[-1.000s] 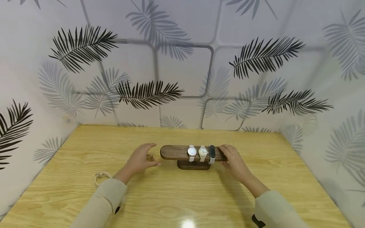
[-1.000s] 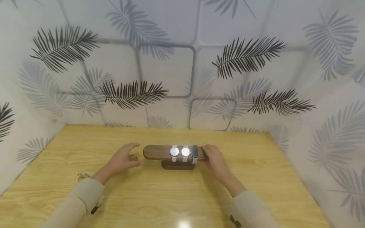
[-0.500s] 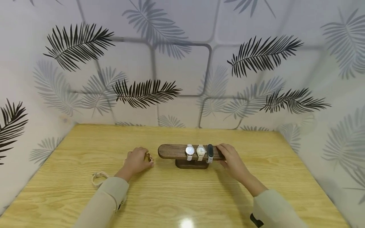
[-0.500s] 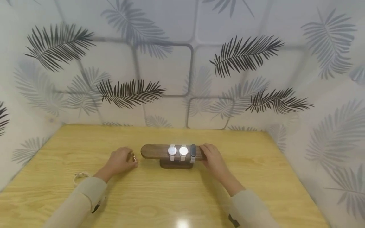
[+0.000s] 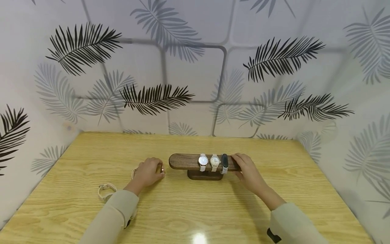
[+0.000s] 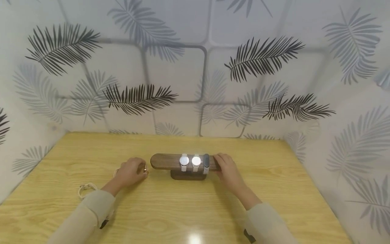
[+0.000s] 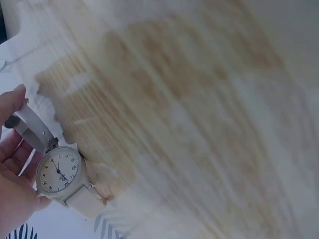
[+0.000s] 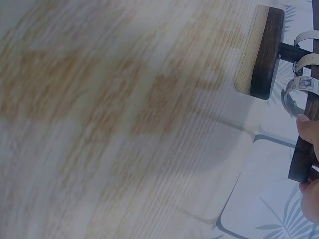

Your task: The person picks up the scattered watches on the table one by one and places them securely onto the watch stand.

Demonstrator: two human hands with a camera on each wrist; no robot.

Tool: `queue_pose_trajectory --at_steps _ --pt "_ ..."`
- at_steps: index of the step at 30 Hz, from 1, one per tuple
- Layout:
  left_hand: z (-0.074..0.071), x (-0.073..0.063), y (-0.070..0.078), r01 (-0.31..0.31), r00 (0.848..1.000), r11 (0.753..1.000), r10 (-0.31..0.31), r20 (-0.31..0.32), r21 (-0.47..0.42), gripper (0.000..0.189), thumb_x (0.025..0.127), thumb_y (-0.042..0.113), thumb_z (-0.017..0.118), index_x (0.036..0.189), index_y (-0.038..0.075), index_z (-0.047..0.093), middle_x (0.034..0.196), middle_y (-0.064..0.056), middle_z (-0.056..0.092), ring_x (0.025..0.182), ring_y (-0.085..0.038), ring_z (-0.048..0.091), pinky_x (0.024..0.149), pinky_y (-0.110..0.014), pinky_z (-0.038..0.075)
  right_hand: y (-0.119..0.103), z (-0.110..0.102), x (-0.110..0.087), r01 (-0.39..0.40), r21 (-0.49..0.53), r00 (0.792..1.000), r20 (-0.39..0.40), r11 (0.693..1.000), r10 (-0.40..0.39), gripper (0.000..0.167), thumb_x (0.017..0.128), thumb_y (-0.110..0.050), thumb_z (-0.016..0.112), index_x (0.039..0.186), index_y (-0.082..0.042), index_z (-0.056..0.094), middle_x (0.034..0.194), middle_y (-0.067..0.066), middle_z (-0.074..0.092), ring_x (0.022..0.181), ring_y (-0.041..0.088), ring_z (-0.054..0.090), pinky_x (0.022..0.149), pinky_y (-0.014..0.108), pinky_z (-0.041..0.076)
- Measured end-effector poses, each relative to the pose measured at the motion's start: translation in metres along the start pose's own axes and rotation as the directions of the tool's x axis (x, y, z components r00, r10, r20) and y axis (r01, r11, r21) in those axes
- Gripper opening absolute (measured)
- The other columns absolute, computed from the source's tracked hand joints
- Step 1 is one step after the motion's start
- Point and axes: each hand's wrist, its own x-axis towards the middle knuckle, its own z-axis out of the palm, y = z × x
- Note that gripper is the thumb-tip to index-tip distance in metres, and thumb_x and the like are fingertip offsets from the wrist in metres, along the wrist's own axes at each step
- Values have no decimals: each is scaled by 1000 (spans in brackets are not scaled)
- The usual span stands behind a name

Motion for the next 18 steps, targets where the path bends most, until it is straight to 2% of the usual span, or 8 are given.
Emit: queue_pose_trajectory --at_steps 4,7,9,14,18 --pt "3 0 -4 -38 999 993 36 -18 -113 45 84 18 69 121 -4 54 121 -20 56 114 -37 51 95 -53 43 0 1 0 1 1 1000 -9 1000 -1 57 73 3 74 125 7 51 120 22 53 115 39 49 98 49 43" --pt "3 -1 -7 -58 998 970 49 -40 -237 46 85 14 67 123 -7 51 124 -23 52 117 -38 50 98 -49 44 0 1 0 5 -2 1000 -17 1000 -5 57 72 3 75 124 7 52 120 22 54 114 39 49 97 49 43" --pt "3 -1 -9 -73 996 955 57 -64 -289 46 84 12 68 123 -7 51 124 -24 52 117 -39 50 97 -48 45 0 1 0 5 -3 1000 -17 1000 -5 57 72 3 75 124 7 52 119 22 54 114 38 49 97 49 44" --pt "1 -3 -11 -68 994 925 33 -101 -374 46 82 10 71 121 -4 52 121 -21 53 115 -37 52 95 -47 47 -1 1 0 0 -9 1000 -11 1000 0 57 73 3 75 125 6 51 120 22 53 115 39 49 97 49 44" --pt "0 -5 -11 -47 995 885 2 -97 -464 45 81 6 71 120 -3 51 119 -19 53 116 -36 51 99 -46 45 -1 1 0 -6 -12 1000 -7 1000 6 56 73 3 74 125 6 51 121 22 53 115 39 49 98 50 43"
